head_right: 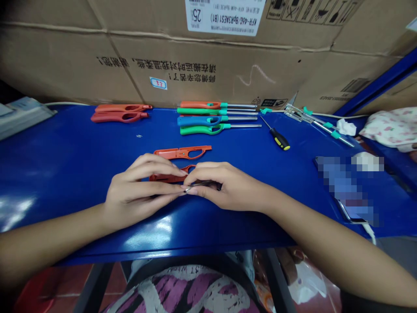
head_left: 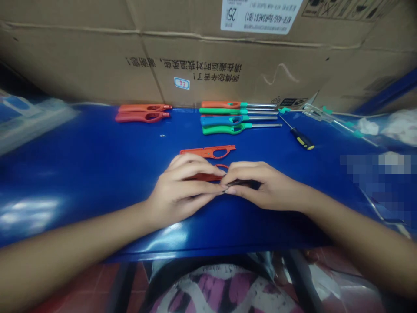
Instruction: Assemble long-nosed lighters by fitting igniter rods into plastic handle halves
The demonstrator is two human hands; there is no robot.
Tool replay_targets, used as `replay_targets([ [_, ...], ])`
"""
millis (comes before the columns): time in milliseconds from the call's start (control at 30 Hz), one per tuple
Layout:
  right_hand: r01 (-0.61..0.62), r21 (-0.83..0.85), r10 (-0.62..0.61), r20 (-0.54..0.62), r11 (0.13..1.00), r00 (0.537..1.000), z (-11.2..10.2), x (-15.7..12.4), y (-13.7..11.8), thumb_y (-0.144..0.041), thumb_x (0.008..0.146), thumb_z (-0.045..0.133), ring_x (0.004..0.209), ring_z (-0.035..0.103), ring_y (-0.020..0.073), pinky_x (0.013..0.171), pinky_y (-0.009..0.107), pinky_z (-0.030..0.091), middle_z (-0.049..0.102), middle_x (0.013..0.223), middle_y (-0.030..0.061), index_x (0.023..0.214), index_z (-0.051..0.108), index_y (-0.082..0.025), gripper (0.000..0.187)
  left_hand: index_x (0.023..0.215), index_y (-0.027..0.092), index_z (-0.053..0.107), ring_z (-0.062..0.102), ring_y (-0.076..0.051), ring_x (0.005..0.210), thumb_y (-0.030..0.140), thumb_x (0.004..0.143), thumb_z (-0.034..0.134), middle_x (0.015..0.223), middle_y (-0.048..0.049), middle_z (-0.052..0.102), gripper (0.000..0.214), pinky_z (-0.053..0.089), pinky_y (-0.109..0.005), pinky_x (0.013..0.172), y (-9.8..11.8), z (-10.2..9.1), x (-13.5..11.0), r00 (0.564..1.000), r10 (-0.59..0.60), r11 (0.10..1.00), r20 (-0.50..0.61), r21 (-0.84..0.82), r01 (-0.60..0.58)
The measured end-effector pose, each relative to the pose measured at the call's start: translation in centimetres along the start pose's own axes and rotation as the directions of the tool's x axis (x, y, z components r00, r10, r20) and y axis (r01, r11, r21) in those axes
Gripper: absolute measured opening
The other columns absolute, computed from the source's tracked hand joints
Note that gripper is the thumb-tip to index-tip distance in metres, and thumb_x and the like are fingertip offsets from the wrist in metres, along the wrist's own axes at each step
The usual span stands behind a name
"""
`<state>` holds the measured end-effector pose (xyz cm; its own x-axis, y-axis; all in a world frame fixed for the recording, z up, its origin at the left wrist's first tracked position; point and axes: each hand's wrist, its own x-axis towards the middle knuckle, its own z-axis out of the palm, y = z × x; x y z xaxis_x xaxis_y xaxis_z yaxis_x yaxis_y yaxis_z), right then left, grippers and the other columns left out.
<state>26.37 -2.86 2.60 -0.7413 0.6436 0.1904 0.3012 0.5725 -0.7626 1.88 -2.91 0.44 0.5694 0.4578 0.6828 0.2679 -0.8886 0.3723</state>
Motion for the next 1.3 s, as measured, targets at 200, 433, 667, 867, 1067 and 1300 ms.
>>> replay_targets([
  [200, -0.071, 0.002, 0.071, -0.018, 0.997, 0.997, 0.5, 0.1, 0.0, -0.033, 0.096, 0.064, 0.061, 0.051, 0.0069, 0.057, 0.02, 0.039, 0.062, 0.075, -0.0014, 0.088, 0.072, -0.015, 0.021, 0.099, 0.026, 0.075, 0.069, -0.019, 0.097, 0.017, 0.087, 0.075, 0.097, -0.001, 0.079, 0.015, 0.053, -0.038, 0.09, 0.0, 0.4, 0.0, 1.0, -0.02, 0.999, 0.005, -0.024, 0.021],
  [433, -0.03, -0.182, -0.004, -0.183, 0.983, 0.983, -0.3, -0.1, 0.3, -0.029, 0.093, 0.066, 0.063, 0.053, 0.0098, 0.059, 0.023, 0.041, 0.061, 0.07, 0.0, 0.079, 0.068, -0.016, 0.019, 0.126, 0.019, 0.067, 0.071, -0.022, 0.101, 0.023, 0.084, 0.075, 0.112, -0.0084, 0.076, 0.043, 0.054, -0.036, 0.093, 0.2, -0.5, 0.3, 0.987, -0.149, 0.982, 0.053, -0.105, 0.154],
  [667, -0.029, -0.596, -0.211, -0.33, 0.803, 0.92, -2.7, -0.8, 1.0, -0.03, 0.092, 0.063, 0.072, 0.057, 0.0198, 0.069, 0.036, 0.045, 0.069, 0.077, 0.0061, 0.084, 0.066, -0.021, 0.013, 0.116, 0.02, 0.074, 0.074, -0.02, 0.095, 0.031, 0.097, 0.06, 0.11, -0.0067, 0.078, 0.026, 0.059, -0.029, 0.085, -0.8, -1.1, 0.1, 0.898, -0.435, 0.886, 0.061, -0.149, 0.439],
  [867, -0.081, -0.607, -0.169, -0.343, 0.791, 0.924, -3.0, -0.8, 0.5, -0.034, 0.092, 0.06, 0.072, 0.058, 0.0218, 0.071, 0.039, 0.046, 0.07, 0.078, 0.0066, 0.084, 0.066, -0.023, 0.015, 0.105, 0.019, 0.078, 0.075, -0.02, 0.088, 0.036, 0.098, 0.059, 0.099, -0.0046, 0.08, 0.026, 0.061, -0.028, 0.079, -1.0, -0.6, 0.2, 0.847, -0.511, 0.805, 0.148, -0.262, 0.532],
  [1067, -0.011, -0.587, -0.108, -0.167, 0.809, 0.98, -3.1, -0.9, 1.2, -0.031, 0.092, 0.062, 0.07, 0.056, 0.0174, 0.064, 0.031, 0.041, 0.065, 0.073, 0.0039, 0.081, 0.064, -0.02, 0.016, 0.104, 0.018, 0.079, 0.076, -0.022, 0.087, 0.037, 0.092, 0.069, 0.101, -0.0071, 0.08, 0.024, 0.063, -0.033, 0.08, -1.4, -0.4, 0.2, 0.819, -0.562, 0.784, 0.118, -0.241, 0.572],
  [1300, -0.141, -0.555, 0.138, -0.048, 0.82, 0.989, -2.7, -0.9, 2.0, -0.033, 0.093, 0.06, 0.07, 0.057, 0.0141, 0.063, 0.027, 0.037, 0.065, 0.078, 0.0005, 0.085, 0.061, -0.02, 0.016, 0.108, 0.019, 0.077, 0.074, -0.019, 0.09, 0.023, 0.095, 0.064, 0.1, -0.0067, 0.079, 0.019, 0.06, -0.03, 0.082, -1.8, -0.5, -0.2, 0.945, -0.298, 0.951, 0.133, -0.038, 0.306],
])
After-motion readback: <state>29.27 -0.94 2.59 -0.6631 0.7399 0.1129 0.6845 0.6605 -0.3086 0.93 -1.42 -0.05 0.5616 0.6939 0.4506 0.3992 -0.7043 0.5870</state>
